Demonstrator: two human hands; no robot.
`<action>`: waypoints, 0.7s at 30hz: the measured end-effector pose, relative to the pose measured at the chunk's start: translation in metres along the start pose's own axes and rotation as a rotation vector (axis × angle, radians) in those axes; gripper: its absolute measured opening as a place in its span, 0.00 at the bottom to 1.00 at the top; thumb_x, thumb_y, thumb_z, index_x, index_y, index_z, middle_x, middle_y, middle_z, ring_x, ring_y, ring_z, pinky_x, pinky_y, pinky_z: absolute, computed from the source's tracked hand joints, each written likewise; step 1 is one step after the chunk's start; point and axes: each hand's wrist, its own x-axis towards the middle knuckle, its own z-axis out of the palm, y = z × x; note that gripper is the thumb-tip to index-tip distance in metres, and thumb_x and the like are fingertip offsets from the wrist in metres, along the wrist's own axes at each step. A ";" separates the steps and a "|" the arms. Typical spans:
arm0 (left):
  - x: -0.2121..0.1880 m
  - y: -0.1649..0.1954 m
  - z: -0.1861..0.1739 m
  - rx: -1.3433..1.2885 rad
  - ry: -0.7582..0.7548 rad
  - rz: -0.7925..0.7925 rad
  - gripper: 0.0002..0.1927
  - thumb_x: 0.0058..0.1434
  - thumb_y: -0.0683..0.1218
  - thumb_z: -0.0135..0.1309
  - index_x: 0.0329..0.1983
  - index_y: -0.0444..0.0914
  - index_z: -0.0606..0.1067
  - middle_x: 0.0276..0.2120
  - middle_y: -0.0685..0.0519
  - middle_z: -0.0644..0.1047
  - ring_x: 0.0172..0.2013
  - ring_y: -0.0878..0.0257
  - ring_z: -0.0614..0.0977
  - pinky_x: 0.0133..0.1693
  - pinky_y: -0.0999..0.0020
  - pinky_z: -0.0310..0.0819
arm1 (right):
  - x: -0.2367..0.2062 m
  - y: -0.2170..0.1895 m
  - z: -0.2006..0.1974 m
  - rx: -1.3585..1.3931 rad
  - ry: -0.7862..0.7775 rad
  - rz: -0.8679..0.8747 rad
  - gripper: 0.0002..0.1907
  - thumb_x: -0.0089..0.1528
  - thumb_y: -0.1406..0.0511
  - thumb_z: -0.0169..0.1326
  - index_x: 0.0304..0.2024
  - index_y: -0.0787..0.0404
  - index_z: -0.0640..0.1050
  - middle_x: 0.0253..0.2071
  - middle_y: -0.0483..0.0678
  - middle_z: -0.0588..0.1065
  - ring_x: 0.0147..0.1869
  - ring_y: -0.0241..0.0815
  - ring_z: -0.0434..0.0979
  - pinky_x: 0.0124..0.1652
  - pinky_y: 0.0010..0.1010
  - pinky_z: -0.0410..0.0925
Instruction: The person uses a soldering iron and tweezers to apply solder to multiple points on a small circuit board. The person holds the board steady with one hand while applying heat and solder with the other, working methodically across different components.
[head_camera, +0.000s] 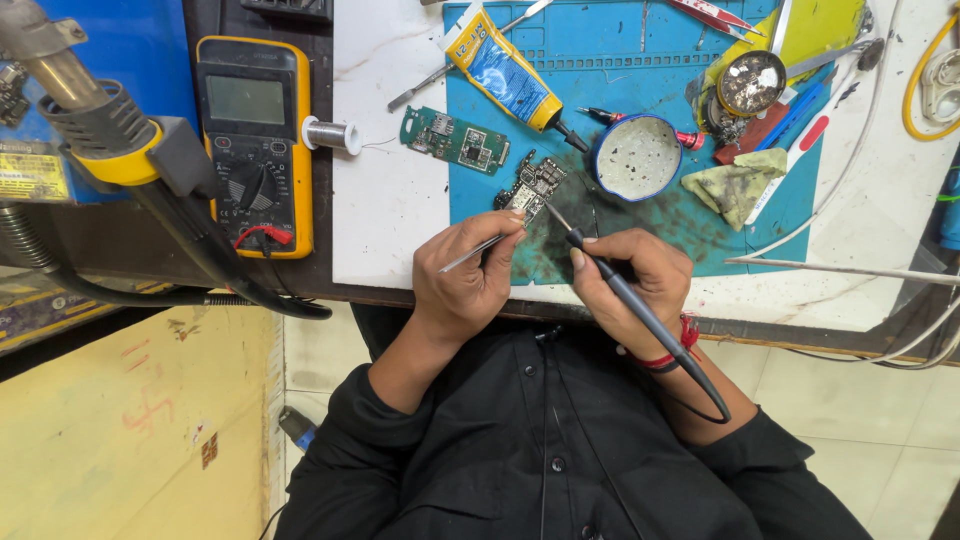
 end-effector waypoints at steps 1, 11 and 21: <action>0.000 0.000 0.000 0.001 -0.001 0.000 0.07 0.68 0.40 0.60 0.46 0.38 0.74 0.42 0.51 0.83 0.40 0.56 0.87 0.41 0.67 0.81 | 0.000 0.000 0.000 -0.005 0.002 0.003 0.07 0.59 0.75 0.65 0.38 0.68 0.79 0.30 0.48 0.77 0.30 0.33 0.75 0.32 0.24 0.65; 0.000 0.001 0.000 -0.003 0.001 -0.013 0.07 0.68 0.41 0.60 0.46 0.37 0.74 0.41 0.51 0.83 0.39 0.57 0.87 0.40 0.68 0.81 | -0.013 0.011 0.001 0.060 0.054 0.112 0.09 0.62 0.74 0.64 0.43 0.67 0.78 0.31 0.45 0.76 0.32 0.29 0.74 0.34 0.22 0.66; 0.001 0.001 0.000 -0.035 0.024 -0.026 0.07 0.68 0.40 0.60 0.46 0.37 0.73 0.41 0.49 0.83 0.39 0.56 0.87 0.40 0.67 0.82 | 0.003 -0.002 0.000 -0.138 -0.077 -0.136 0.18 0.65 0.73 0.61 0.57 0.64 0.74 0.49 0.54 0.81 0.41 0.47 0.83 0.42 0.32 0.73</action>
